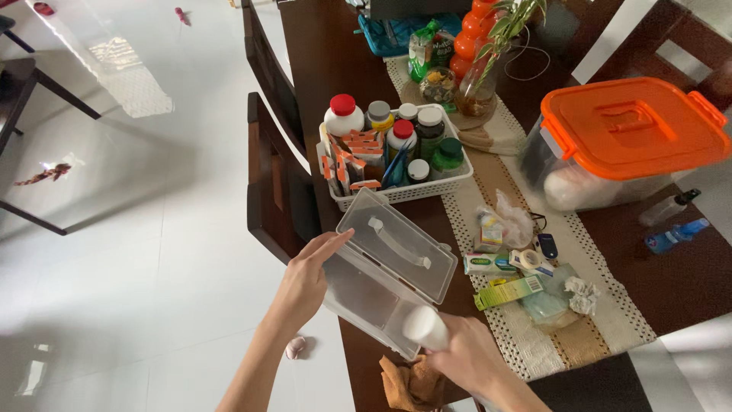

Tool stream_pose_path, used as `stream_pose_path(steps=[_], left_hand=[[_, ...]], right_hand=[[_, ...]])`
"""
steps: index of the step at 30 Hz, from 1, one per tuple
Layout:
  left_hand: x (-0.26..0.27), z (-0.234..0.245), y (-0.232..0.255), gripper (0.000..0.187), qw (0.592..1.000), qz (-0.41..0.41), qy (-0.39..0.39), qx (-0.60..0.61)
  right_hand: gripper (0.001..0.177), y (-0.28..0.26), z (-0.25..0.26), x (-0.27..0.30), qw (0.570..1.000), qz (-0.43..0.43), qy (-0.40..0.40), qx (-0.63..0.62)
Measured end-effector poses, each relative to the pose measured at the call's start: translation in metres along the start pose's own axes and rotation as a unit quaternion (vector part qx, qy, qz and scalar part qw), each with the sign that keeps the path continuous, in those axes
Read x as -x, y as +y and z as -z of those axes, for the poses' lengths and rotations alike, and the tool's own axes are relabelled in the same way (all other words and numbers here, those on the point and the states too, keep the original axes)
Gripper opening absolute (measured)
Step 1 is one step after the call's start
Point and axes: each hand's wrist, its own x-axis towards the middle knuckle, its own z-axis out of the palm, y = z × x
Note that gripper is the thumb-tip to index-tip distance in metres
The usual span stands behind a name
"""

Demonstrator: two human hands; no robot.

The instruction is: The person unpacks various items from a plastic bag onto a table, including a small box and a tube. They then spray a clear plastic container with a cleaning solution and wipe it thoroughly with a cloth. Finally, they place the unpacked items into the cleaned container.

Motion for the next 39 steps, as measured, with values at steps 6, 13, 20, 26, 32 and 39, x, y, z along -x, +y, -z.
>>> stream_pose_path(steps=[6, 13, 20, 26, 32, 39], left_hand=[[0.002, 0.002, -0.001, 0.078, 1.000, -0.007, 0.007, 0.006], [0.002, 0.005, 0.004, 0.081, 1.000, -0.020, 0.004, 0.006], [-0.001, 0.003, 0.002, 0.081, 1.000, -0.003, 0.005, 0.006], [0.000, 0.004, 0.004, 0.083, 1.000, 0.013, -0.003, 0.006], [-0.003, -0.002, -0.007, 0.080, 0.999, -0.025, 0.015, -0.016], [-0.001, 0.006, -0.004, 0.082, 1.000, 0.003, 0.003, -0.004]], right_hand=[[0.041, 0.007, 0.003, -0.001, 0.997, -0.005, 0.050, -0.051], [0.040, -0.051, 0.007, -0.021, 0.991, 0.037, 0.055, -0.115], [0.032, -0.026, -0.003, -0.007, 0.998, 0.036, 0.058, -0.018], [0.029, -0.040, -0.005, -0.008, 0.997, 0.018, 0.049, -0.057], [0.037, -0.080, 0.006, -0.012, 0.987, 0.048, 0.061, -0.143], [0.057, -0.012, -0.007, -0.014, 0.996, -0.046, -0.061, -0.040]])
